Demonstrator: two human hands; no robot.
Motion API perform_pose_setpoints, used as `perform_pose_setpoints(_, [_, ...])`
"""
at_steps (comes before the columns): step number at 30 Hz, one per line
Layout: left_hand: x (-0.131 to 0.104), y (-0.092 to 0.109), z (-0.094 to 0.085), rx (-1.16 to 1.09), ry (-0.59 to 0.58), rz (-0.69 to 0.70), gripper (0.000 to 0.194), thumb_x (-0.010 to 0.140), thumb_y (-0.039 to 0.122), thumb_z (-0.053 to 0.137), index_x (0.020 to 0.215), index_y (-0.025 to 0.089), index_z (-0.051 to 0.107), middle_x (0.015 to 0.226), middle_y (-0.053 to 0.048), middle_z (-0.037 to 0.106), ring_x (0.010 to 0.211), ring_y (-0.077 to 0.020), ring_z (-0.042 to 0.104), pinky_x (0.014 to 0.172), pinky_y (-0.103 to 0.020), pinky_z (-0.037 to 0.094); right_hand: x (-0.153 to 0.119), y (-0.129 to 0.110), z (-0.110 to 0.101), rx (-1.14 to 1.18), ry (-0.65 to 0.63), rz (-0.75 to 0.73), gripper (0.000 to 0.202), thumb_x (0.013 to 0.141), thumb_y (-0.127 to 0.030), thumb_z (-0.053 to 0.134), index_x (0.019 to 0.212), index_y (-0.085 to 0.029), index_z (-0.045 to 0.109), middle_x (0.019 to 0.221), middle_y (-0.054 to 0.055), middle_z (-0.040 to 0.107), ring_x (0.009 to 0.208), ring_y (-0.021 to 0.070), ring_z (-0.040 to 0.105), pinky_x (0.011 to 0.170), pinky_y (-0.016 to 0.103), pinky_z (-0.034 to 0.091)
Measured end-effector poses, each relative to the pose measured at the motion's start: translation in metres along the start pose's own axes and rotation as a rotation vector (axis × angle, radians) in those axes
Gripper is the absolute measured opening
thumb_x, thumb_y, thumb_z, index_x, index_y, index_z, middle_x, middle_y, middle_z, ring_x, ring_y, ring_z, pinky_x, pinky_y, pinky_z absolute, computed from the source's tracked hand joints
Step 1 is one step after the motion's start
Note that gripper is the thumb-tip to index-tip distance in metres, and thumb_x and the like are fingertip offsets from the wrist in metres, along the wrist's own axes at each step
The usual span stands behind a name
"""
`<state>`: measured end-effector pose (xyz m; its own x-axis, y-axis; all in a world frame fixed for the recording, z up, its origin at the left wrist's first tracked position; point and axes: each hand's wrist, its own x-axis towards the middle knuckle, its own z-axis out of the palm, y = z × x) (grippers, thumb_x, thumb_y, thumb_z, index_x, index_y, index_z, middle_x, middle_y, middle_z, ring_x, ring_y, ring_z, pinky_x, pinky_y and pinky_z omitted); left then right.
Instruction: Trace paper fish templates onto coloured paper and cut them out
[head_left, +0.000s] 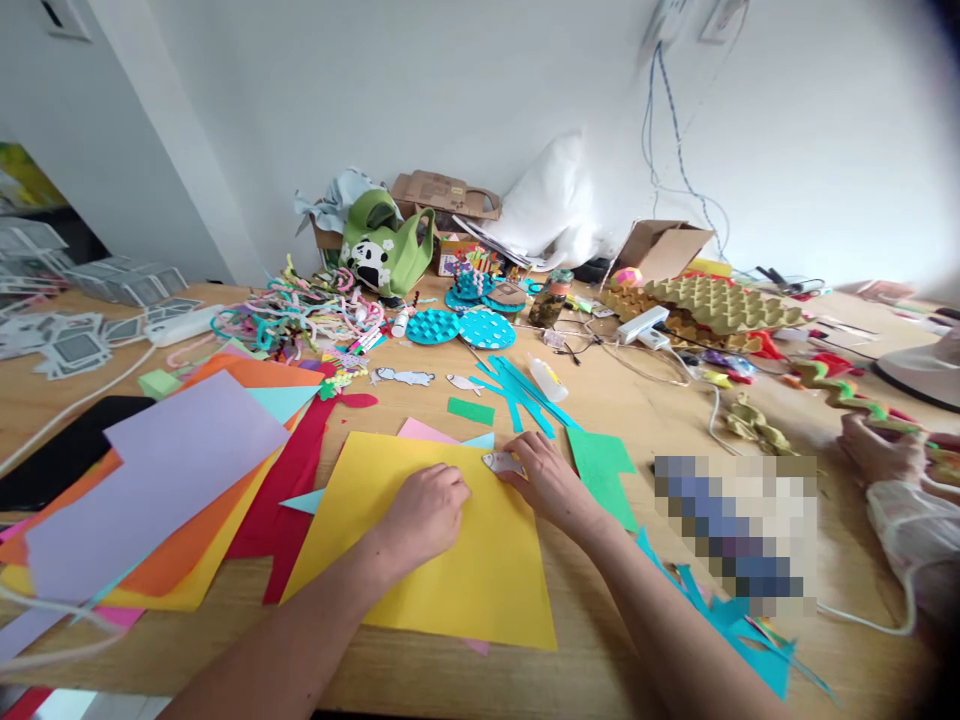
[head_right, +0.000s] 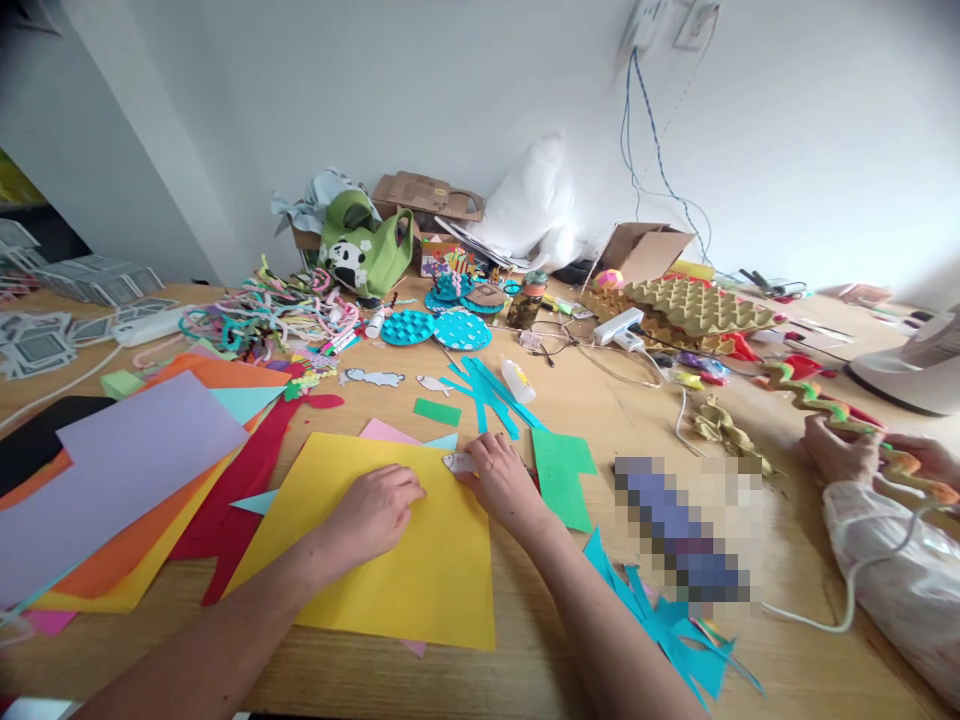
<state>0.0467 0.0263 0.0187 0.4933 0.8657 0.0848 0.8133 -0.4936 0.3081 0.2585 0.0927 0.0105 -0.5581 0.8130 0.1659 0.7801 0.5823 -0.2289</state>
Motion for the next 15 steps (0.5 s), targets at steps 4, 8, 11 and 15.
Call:
perform_pose_setpoints(4, [-0.0008, -0.0001, -0.0003, -0.014, 0.009, 0.000, 0.031, 0.075, 0.001, 0.045, 0.090, 0.016, 0.068, 0.091, -0.006, 0.066, 0.089, -0.0205, 0.060, 0.083, -0.033, 0.048, -0.0027, -0.0020, 0.0017, 0.005, 0.074, 0.004, 0.018, 0.081, -0.014, 0.064, 0.098, -0.016, 0.056, 0.098, 0.010, 0.059, 0.096, 0.0270, 0.052, 0.084, 0.041, 0.044])
perform_pose_setpoints(8, [-0.0012, -0.0004, -0.0014, -0.021, 0.004, 0.000, 0.030, 0.076, 0.003, 0.046, 0.092, 0.016, 0.068, 0.092, -0.007, 0.065, 0.090, -0.0208, 0.060, 0.083, -0.033, 0.048, -0.0039, -0.0022, 0.0048, 0.053, 0.158, 0.025, 0.005, 0.087, -0.015, 0.055, 0.091, -0.018, 0.056, 0.095, 0.009, 0.060, 0.094, 0.0264, 0.052, 0.082, 0.041, 0.043])
perform_pose_setpoints(11, [-0.0010, -0.0009, -0.0021, -0.016, -0.011, 0.001, 0.029, 0.077, 0.003, 0.046, 0.091, 0.016, 0.067, 0.092, -0.007, 0.065, 0.090, -0.0210, 0.060, 0.082, -0.033, 0.048, -0.0036, -0.0001, 0.0048, 0.173, 0.202, 0.055, 0.008, 0.088, -0.016, 0.050, 0.085, -0.020, 0.056, 0.092, 0.008, 0.061, 0.094, 0.0248, 0.053, 0.083, 0.040, 0.042])
perform_pose_setpoints(15, [-0.0016, -0.0007, -0.0014, -0.007, -0.019, 0.002, 0.028, 0.077, 0.003, 0.046, 0.091, 0.015, 0.067, 0.092, -0.008, 0.065, 0.089, -0.0212, 0.060, 0.082, -0.033, 0.048, 0.0039, 0.0053, -0.0044, 0.430, 0.151, 0.168, 0.008, 0.083, -0.021, 0.053, 0.077, -0.021, 0.058, 0.089, 0.006, 0.063, 0.090, 0.0223, 0.058, 0.081, 0.037, 0.045])
